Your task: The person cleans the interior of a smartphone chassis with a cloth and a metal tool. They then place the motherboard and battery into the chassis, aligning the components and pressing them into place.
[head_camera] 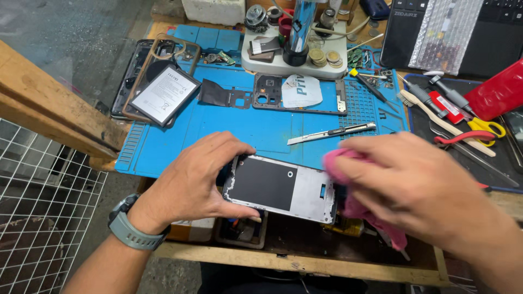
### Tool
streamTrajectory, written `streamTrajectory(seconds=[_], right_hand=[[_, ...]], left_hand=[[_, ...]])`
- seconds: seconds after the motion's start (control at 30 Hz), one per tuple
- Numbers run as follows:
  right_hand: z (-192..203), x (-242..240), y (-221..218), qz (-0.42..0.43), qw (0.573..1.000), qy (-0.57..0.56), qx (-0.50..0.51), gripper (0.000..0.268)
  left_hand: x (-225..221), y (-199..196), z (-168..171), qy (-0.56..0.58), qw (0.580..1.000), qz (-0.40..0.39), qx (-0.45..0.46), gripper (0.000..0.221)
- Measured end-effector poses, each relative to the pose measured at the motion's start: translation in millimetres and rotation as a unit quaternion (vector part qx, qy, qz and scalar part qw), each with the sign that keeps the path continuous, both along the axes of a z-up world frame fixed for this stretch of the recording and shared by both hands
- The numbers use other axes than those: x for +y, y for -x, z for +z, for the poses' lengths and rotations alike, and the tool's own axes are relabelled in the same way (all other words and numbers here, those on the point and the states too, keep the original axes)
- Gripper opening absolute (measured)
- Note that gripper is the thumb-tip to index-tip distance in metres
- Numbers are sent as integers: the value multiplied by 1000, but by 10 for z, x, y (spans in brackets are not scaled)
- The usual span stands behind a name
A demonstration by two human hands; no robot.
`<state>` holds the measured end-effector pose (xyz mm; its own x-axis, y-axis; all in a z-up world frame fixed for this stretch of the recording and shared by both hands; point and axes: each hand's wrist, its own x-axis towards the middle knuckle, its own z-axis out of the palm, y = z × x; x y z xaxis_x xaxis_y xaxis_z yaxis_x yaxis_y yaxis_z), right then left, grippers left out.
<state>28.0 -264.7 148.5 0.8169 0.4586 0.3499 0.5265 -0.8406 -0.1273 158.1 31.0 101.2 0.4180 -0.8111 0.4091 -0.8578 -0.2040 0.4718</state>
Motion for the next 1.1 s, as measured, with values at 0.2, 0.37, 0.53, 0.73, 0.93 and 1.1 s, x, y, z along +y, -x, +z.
streamTrajectory(seconds=[0.2, 0.37, 0.53, 0.73, 0.93, 1.1], right_hand=[[-283, 203, -233, 67, 988, 134, 26, 63], [-279, -99, 164, -23, 977, 186, 101, 58], [-112, -356, 396, -154, 954, 221, 129, 40], [-165, -279, 365, -65, 986, 137, 66, 52], [-343, 50, 20, 6, 985, 148, 86, 56], [-199, 473, -346, 66, 986, 150, 39, 67]], left_hand=[[19, -30, -47, -8, 1000, 2, -3, 79], [40, -76, -71, -12, 999, -4, 41, 78], [10, -53, -63, -3, 1000, 1, 14, 79], [-14, -36, -50, -21, 999, 12, 22, 80], [6, -66, -58, -22, 999, -4, 35, 78], [27, -74, -75, -36, 999, 4, 39, 79]])
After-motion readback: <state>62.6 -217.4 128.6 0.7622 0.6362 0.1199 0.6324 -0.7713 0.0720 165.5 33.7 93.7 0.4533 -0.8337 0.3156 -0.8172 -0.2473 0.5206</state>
